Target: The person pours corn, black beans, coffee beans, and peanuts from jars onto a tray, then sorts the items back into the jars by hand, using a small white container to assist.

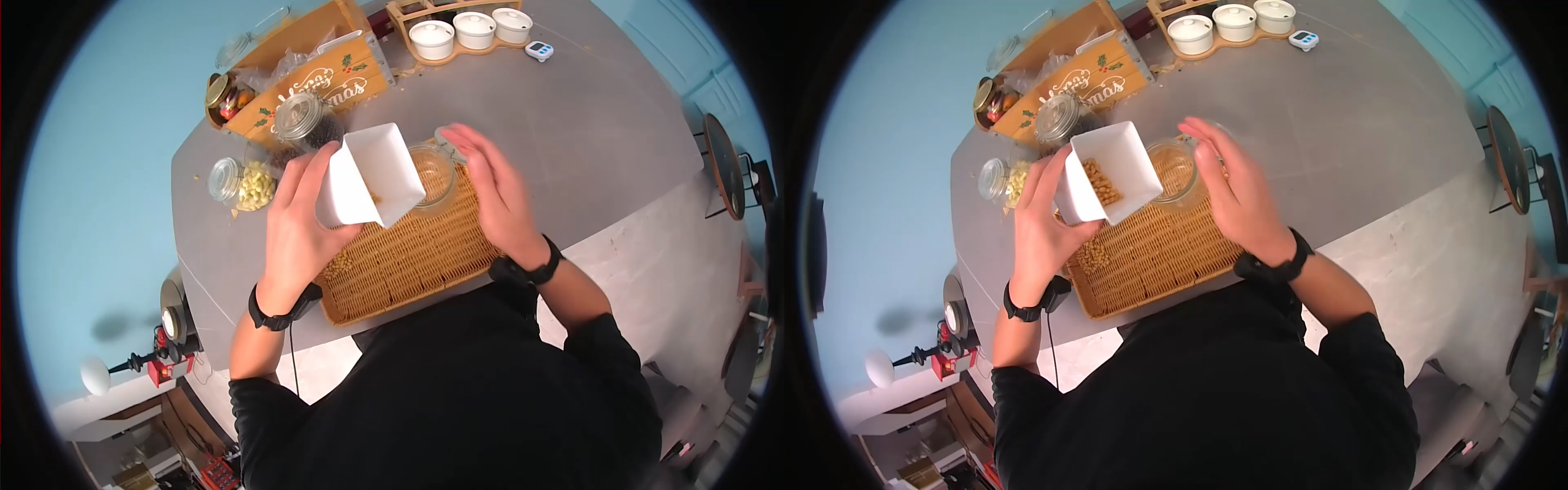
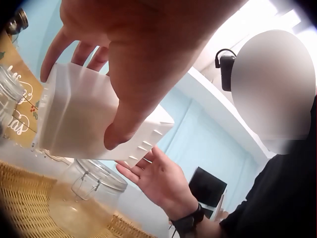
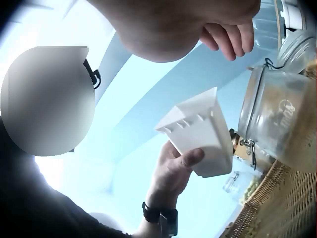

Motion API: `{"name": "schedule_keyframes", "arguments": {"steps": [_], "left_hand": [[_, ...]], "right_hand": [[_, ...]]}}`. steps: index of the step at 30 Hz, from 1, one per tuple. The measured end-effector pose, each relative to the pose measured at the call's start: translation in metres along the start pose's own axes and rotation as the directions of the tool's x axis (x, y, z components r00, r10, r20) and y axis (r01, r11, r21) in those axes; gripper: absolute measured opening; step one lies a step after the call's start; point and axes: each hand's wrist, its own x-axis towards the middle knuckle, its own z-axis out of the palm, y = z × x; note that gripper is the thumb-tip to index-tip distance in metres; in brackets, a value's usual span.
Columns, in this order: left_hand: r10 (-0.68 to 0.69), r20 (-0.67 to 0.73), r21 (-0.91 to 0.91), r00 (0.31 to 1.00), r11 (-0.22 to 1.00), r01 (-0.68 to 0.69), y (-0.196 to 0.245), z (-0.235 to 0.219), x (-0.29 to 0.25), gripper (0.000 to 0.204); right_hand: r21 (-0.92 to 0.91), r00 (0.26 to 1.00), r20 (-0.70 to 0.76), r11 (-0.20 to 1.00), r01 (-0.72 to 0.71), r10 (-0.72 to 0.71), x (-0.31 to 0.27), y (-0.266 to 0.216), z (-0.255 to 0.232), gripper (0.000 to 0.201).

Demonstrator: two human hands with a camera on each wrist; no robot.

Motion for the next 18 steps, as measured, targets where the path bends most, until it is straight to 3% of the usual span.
{"name": "schedule_keyframes", "arguments": {"steps": [6,13,18], "left_hand": [[0.084,0.07,0.229,0.994,0.968,-0.098,0.009,-0.001,0.019,0.107],[0.249,0.133,0.491,0.959,0.824,-0.282,0.025,-0.003,0.034,0.111],[0.379,0.175,0.622,0.909,0.673,-0.401,0.028,-0.001,0.04,0.092]], "right_hand": [[-0.215,0.999,0.035,0.976,0.045,-0.039,0.037,0.008,0.024,0.043],[-0.223,0.997,0.028,0.972,0.07,-0.066,0.041,0.016,0.039,0.039],[-0.235,0.997,-0.023,0.97,0.062,-0.07,0.039,0.02,0.039,0.037]]}}
